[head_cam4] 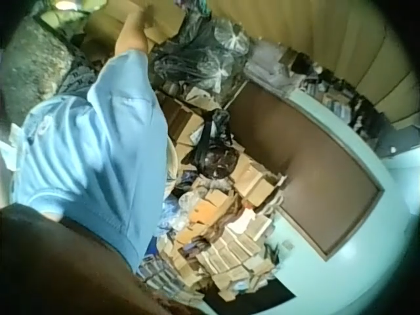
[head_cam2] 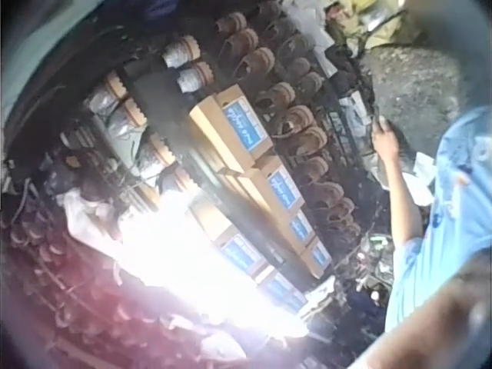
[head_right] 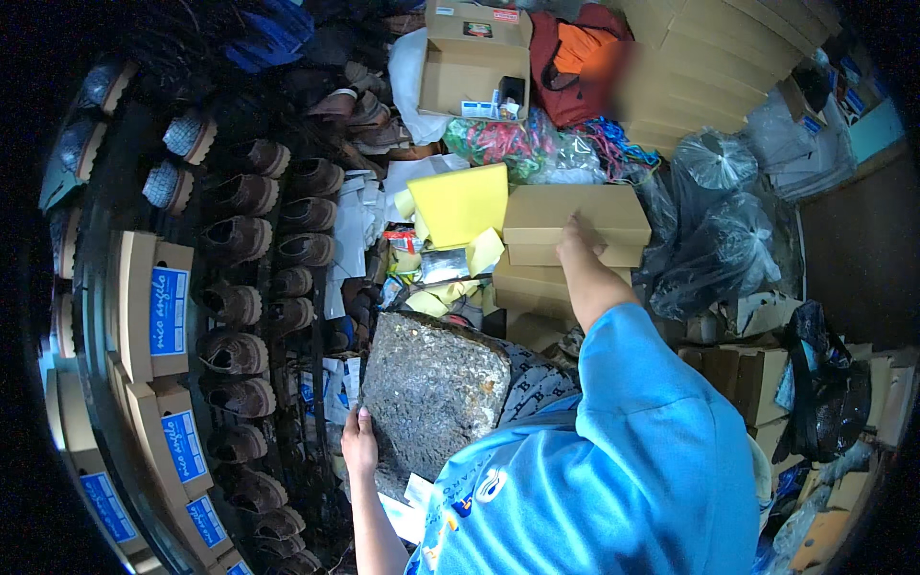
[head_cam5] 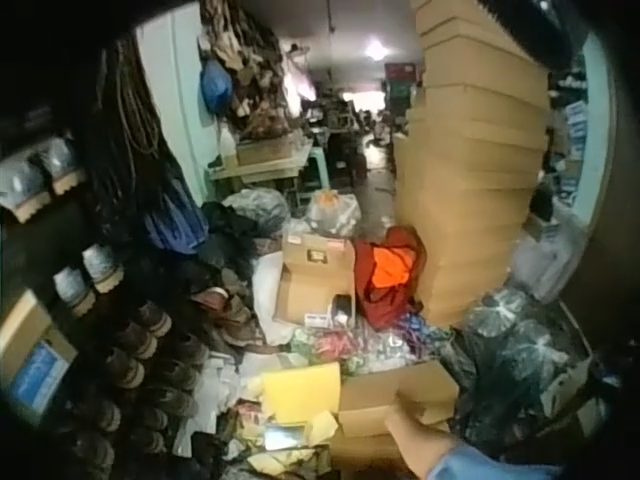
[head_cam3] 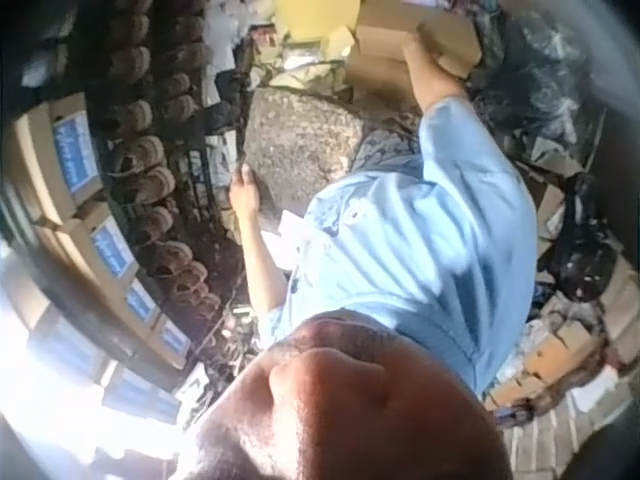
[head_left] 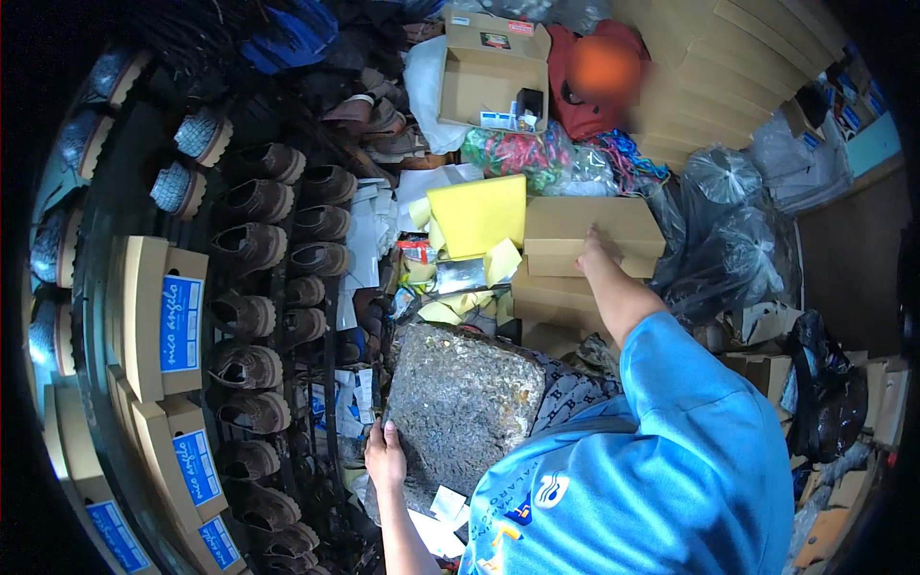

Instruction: The recorder laces a finished leather shoe and attaches a brand tag before placing it back in the box.

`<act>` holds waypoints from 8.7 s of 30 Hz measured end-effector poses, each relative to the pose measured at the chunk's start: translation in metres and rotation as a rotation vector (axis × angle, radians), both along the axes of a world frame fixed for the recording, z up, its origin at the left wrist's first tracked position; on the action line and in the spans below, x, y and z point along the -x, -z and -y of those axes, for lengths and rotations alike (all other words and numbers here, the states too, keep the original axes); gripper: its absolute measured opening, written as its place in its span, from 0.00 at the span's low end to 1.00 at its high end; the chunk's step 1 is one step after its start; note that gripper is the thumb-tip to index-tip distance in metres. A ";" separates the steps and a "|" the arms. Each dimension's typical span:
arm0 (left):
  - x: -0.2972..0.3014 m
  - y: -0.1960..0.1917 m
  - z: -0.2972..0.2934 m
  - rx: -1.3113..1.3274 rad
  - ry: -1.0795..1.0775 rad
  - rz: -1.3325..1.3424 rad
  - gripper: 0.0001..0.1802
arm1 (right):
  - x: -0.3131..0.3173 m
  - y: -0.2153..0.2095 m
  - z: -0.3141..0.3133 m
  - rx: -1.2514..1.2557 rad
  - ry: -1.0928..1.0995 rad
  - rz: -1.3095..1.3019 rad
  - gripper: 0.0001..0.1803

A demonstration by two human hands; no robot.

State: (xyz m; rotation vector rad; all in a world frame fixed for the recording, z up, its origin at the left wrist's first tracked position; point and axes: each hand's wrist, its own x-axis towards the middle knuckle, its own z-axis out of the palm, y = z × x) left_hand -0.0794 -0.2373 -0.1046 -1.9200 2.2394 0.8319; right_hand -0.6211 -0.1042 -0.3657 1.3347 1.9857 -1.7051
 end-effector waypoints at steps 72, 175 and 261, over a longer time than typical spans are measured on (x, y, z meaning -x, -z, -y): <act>-0.321 -0.093 0.023 0.612 -1.226 -2.022 0.22 | -0.164 -0.491 0.033 -0.229 -1.473 -2.078 0.55; -0.132 -0.026 -0.150 0.157 -1.021 -1.411 0.34 | -0.201 -0.463 0.207 0.522 -2.068 -1.251 0.48; -0.124 -0.130 -0.133 0.619 -0.543 -1.127 0.17 | -0.362 -0.344 0.059 -0.207 -2.416 -0.087 0.29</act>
